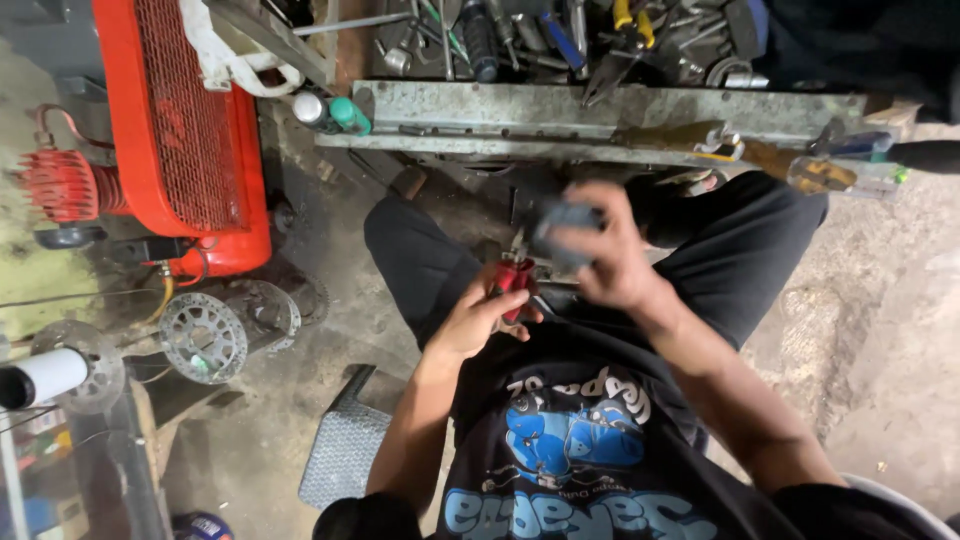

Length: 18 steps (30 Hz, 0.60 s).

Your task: The person sits on the floor and wipes a pair of red-handled pliers with a dark cloth. They then pick up a pair of green-handled pliers and wipe them with the same cloth.

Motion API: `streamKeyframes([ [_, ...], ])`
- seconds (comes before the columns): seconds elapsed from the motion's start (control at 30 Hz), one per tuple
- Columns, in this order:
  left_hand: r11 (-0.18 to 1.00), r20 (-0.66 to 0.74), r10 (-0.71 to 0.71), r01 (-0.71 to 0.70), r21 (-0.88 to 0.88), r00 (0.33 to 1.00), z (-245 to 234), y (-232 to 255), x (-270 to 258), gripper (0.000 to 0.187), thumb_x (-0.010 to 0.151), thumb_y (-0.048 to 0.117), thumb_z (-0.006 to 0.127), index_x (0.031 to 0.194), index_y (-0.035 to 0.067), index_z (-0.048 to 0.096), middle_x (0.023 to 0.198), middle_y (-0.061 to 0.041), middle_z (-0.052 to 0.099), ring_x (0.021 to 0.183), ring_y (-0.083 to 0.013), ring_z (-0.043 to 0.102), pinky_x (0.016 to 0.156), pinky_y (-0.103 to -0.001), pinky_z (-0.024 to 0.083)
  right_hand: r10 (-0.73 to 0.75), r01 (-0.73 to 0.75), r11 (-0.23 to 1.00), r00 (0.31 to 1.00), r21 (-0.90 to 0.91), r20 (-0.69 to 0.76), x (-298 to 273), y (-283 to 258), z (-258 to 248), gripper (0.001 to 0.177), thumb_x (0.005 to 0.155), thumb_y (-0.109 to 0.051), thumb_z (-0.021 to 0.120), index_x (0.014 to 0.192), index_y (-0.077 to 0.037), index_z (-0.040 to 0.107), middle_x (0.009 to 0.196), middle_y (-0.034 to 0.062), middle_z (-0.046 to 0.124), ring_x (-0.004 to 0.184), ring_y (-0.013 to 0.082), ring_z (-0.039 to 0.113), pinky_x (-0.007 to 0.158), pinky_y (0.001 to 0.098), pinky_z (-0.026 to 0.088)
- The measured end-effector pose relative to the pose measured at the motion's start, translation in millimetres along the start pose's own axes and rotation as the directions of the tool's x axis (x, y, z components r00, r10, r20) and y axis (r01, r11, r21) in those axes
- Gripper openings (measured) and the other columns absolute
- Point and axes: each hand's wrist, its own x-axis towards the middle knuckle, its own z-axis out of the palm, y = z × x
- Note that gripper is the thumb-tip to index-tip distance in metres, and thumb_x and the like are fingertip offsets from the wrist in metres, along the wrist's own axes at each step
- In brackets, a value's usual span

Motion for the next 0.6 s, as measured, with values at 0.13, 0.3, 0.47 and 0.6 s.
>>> streamKeyframes([
  [0.13,0.996,-0.031,-0.029,0.031,0.081,0.999,-2.8,2.2,-3.1,0.049,0.091,0.012,0.064,0.136,0.017,0.045,0.112,-0.006,0.066,0.086,-0.0212,0.073,0.057,-0.033,0.058,0.094,-0.111,0.993,0.958,0.05,0.27,-16.4,-1.4,13.9,0.05,0.07,-0.001,0.076,0.117,-0.015,0.073,0.146,0.0252,0.045,0.129,0.0409,0.049,0.107,0.0473,0.046],
  [0.3,0.998,0.131,0.036,-0.042,0.047,0.991,-18.8,-5.6,-14.9,0.04,0.1,0.014,0.063,0.137,0.009,0.049,0.113,-0.009,0.064,0.088,-0.0232,0.071,0.061,-0.035,0.059,0.277,-0.278,0.96,0.959,-0.011,-0.063,-30.2,27.9,18.7,0.051,0.077,0.004,0.069,0.126,-0.011,0.071,0.15,0.023,0.045,0.142,0.0402,0.049,0.118,0.0487,0.044],
  [0.47,0.997,0.004,0.005,-0.005,0.076,1.0,-35.2,-35.8,4.4,0.034,0.1,0.014,0.062,0.13,0.005,0.048,0.103,-0.012,0.065,0.082,-0.0257,0.072,0.056,-0.036,0.06,0.099,-0.103,0.994,0.985,0.024,0.14,-24.0,0.9,19.1,0.055,0.064,0.002,0.071,0.116,-0.013,0.072,0.143,0.0217,0.045,0.13,0.0406,0.048,0.109,0.0471,0.044],
  [0.6,1.0,0.108,-0.017,0.017,0.003,0.994,-21.1,-17.6,-2.6,0.039,0.099,0.016,0.061,0.137,0.006,0.052,0.103,-0.009,0.068,0.08,-0.0192,0.069,0.055,-0.031,0.055,0.235,-0.235,0.972,0.972,-0.015,-0.005,-29.9,22.5,31.9,0.046,0.071,0.004,0.067,0.115,-0.007,0.07,0.144,0.019,0.049,0.126,0.0348,0.052,0.101,0.0418,0.047],
])
